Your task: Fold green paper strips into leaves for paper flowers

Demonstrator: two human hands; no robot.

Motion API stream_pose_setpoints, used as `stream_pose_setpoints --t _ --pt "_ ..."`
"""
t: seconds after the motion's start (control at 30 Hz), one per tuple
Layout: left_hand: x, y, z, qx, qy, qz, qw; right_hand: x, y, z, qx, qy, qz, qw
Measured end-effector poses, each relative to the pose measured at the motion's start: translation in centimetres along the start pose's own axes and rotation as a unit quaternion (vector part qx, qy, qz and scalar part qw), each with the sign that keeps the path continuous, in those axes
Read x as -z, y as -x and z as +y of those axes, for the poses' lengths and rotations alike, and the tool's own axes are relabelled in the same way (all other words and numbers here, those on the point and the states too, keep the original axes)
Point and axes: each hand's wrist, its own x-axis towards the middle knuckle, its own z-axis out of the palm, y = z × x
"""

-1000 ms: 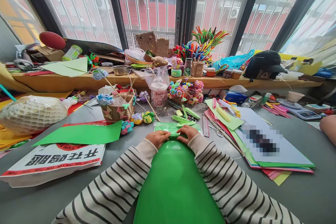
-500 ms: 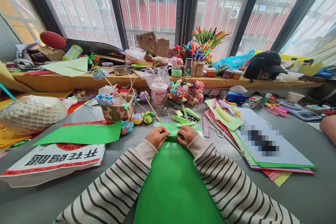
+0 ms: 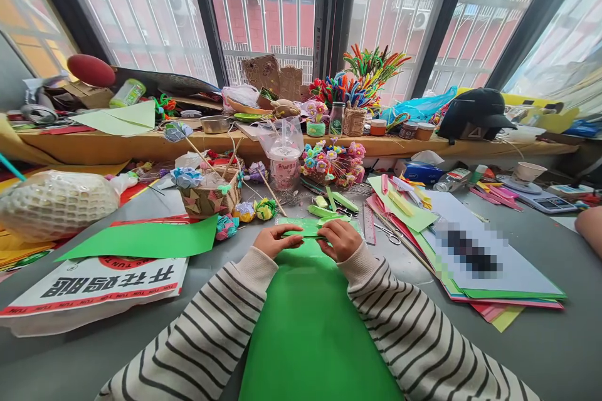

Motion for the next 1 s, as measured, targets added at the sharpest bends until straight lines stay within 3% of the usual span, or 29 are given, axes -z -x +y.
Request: stream_pose_setpoints --t 0.3,0.4,0.63,1.0 --pt "-0.1 0.2 0.0 -0.005 -0.009 0.002 1.0 -0.2 0.7 0.0 -0.059 -0.052 -0.043 0.996" --pt "0.2 0.3 0.2 0.005 0.04 -0.011 0.999 -0.2 0.8 0.2 -0.066 -0.076 -0.036 0.994" --pt "1.4 0.6 1.0 0.063 0.203 -0.124 0.969 -0.1 0.8 0.8 -0.088 -0.123 0.008 0.988" --pt "1.3 0.7 1.1 0.099 0.257 -0.121 0.954 0.3 0.6 0.6 -0.08 -0.148 0.012 0.986"
